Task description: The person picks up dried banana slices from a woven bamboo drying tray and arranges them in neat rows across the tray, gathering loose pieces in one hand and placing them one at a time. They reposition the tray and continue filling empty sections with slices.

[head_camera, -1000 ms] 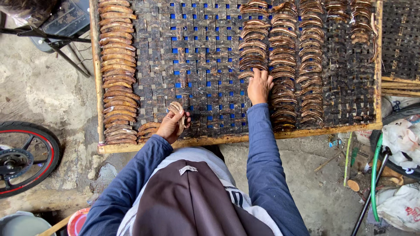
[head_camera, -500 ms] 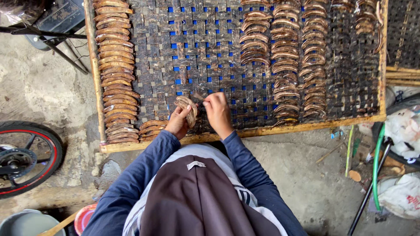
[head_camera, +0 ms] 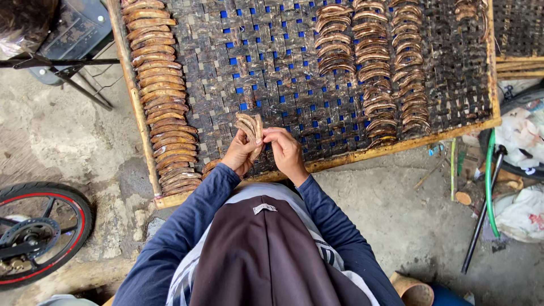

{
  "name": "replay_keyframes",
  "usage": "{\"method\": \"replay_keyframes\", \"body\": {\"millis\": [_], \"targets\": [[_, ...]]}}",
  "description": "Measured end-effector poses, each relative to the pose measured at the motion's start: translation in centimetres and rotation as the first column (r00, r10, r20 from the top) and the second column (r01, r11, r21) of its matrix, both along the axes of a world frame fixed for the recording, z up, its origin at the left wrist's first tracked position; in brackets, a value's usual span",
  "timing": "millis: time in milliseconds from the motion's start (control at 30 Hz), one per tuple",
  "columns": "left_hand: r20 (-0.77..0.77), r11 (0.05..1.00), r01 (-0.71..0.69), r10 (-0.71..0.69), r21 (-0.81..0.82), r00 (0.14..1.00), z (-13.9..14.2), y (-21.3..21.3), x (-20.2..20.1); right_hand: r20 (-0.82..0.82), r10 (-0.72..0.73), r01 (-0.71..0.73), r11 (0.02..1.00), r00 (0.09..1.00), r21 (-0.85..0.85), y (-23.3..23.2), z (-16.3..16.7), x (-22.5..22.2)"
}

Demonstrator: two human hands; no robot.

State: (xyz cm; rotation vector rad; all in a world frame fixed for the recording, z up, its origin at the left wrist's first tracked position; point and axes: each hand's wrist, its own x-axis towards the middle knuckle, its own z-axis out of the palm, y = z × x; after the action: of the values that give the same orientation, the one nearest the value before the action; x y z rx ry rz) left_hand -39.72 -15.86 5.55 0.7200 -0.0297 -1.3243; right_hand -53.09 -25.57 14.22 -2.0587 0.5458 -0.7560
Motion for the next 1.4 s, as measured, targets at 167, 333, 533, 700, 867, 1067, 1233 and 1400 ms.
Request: {"method": "replay_keyframes", "body": {"millis": [167, 333, 533, 700, 867, 1067, 1233, 1400], "targets": [[-0.063, 0.993, 0.116, -0.113, 0.036, 0.992, -1.3, 2.1, 1.1, -0.01, -0.152, 0.148, 0.943, 0.988, 0.299, 0.3, -1.4, 0.3], [-0.112, 0.986, 0.16, -0.155, 0.034, 0.981, -2.7, 3.5, 0.9, -0.127, -0.316, 0.332, 0.934, 0.94, 0.13, -7.4, -2.3, -1.8], [-0.002, 0.994, 0.011, -0.011, 0.112, 1.0, -3.7, 3.4, 1.4, -0.211, -0.508, 0.471, 0.858, 0.835, -0.205, -22.4, -2.6, -0.9], [0.051, 0.964, -0.186, 0.179, 0.191, 0.982, -1.8, 1.7, -0.3, -0.353, -0.435, 0.328, 0.888, 0.829, -0.323, -31.2, -1.8, 1.3], [0.066, 0.924, -0.272, 0.264, 0.269, 0.962, -0.2, -0.8, -3.5, -0.621, -0.461, 0.286, 0.886, 0.634, -0.365, -36.2, -2.2, 1.4], [0.082, 0.892, -0.311, 0.301, 0.329, 0.95, -0.5, -4.5, -6.2, -0.625, -0.362, 0.23, 0.931, 0.692, -0.285, -40.0, -3.8, -0.7], [0.101, 0.903, -0.298, 0.28, 0.31, 0.955, -1.0, -7.8, -7.7, -0.627, -0.304, 0.007, 0.903, 0.717, -0.429, -42.6, -4.7, -1.3], [0.005, 0.922, -0.209, 0.219, 0.327, 0.976, -0.7, -10.2, -8.6, -0.523, -0.206, 0.057, 0.956, 0.827, -0.287, -43.0, -4.2, -2.4]]}}
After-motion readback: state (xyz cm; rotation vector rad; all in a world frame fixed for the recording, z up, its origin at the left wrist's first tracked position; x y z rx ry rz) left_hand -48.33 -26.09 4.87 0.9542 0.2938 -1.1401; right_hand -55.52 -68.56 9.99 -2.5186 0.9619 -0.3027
